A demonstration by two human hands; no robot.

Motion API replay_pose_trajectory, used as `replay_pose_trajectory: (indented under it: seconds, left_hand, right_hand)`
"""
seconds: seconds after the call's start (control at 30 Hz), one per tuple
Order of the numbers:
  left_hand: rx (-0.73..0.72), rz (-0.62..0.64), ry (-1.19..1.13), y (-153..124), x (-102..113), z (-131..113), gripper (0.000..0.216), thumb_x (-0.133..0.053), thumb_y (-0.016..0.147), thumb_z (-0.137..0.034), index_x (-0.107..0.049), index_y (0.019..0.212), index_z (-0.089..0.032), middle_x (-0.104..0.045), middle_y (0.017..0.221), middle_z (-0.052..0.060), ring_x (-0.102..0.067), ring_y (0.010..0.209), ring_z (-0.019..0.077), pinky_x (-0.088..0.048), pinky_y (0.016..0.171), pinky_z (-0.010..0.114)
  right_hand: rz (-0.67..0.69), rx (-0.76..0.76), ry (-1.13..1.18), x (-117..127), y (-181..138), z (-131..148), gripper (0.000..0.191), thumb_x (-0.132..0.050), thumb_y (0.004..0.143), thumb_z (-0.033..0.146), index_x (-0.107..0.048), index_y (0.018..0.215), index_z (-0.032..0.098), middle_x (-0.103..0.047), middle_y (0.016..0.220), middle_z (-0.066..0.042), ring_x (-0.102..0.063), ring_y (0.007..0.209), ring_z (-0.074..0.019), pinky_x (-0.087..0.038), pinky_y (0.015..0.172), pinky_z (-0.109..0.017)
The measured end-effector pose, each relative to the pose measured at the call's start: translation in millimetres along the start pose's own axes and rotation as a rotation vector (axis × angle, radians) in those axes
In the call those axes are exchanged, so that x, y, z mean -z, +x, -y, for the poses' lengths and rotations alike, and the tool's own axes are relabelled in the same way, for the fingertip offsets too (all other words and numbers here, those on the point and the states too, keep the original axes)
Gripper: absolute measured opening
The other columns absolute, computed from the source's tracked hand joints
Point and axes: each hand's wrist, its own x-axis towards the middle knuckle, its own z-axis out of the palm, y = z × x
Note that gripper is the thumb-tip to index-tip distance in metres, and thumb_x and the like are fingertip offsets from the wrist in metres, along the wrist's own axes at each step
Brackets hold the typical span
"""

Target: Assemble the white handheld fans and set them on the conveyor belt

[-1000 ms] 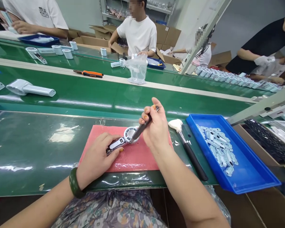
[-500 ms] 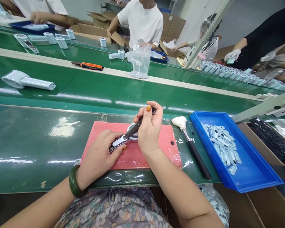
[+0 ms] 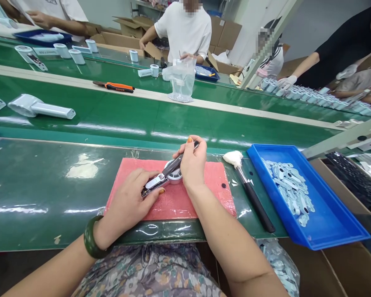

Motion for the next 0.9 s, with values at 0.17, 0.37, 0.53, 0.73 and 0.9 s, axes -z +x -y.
replay_pose_trajectory:
  seconds: [0.17,0.37,0.53,0.73,0.9]
  left_hand:
    - [0.026,0.026,0.009,0,0,-3,0.039,-0.044,0.101,-0.049,-0.065,0.114,-0.019,-0.066,0.100,0.008,-0.060,0.092,0.0252,-0.047,0.082,0.038]
    - [-0.022,-0.026,0.041,-3,0,2,0.041,-0.048,0.101,-0.051,-0.062,0.121,-0.019,-0.068,0.106,0.008,-0.063,0.095,0.0256,-0.050,0.084,0.039]
    - [-0.165,-0.095,0.182,0,2,1,0.044,-0.051,0.101,-0.054,-0.059,0.126,-0.019,-0.069,0.108,0.008,-0.064,0.095,0.0274,-0.052,0.083,0.039]
    - [-0.214,-0.087,0.259,18,8,-14,0.033,-0.044,0.103,-0.045,-0.066,0.105,-0.020,-0.068,0.095,0.006,-0.063,0.087,0.0246,-0.048,0.077,0.036]
    - [-0.085,-0.082,0.199,26,20,-17,0.036,-0.043,0.098,-0.045,-0.067,0.085,-0.021,-0.065,0.084,0.004,-0.058,0.076,0.0208,-0.044,0.067,0.032]
  right_hand:
    - [-0.103,-0.323,0.121,-1,6,-5,0.012,-0.039,0.102,0.013,-0.044,0.106,0.022,-0.050,0.061,0.011,-0.058,0.045,-0.0109,-0.045,0.047,-0.021]
    - [-0.127,-0.300,0.191,0,8,-7,0.007,-0.046,0.101,0.021,-0.044,0.108,0.023,-0.052,0.063,0.011,-0.057,0.044,-0.0095,-0.042,0.045,-0.018]
    - [-0.139,-0.255,0.216,5,15,-8,0.007,-0.046,0.099,0.022,-0.044,0.105,0.022,-0.050,0.061,0.011,-0.055,0.042,-0.0098,-0.046,0.049,-0.020]
    - [-0.120,-0.179,0.186,10,21,5,0.007,-0.038,0.098,0.021,-0.042,0.104,0.022,-0.048,0.060,0.011,-0.055,0.045,-0.0106,-0.049,0.054,-0.022]
    - [-0.024,-0.103,0.002,44,32,17,0.010,-0.043,0.098,0.022,-0.050,0.104,0.021,-0.052,0.060,0.010,-0.050,0.042,-0.0098,-0.043,0.050,-0.021]
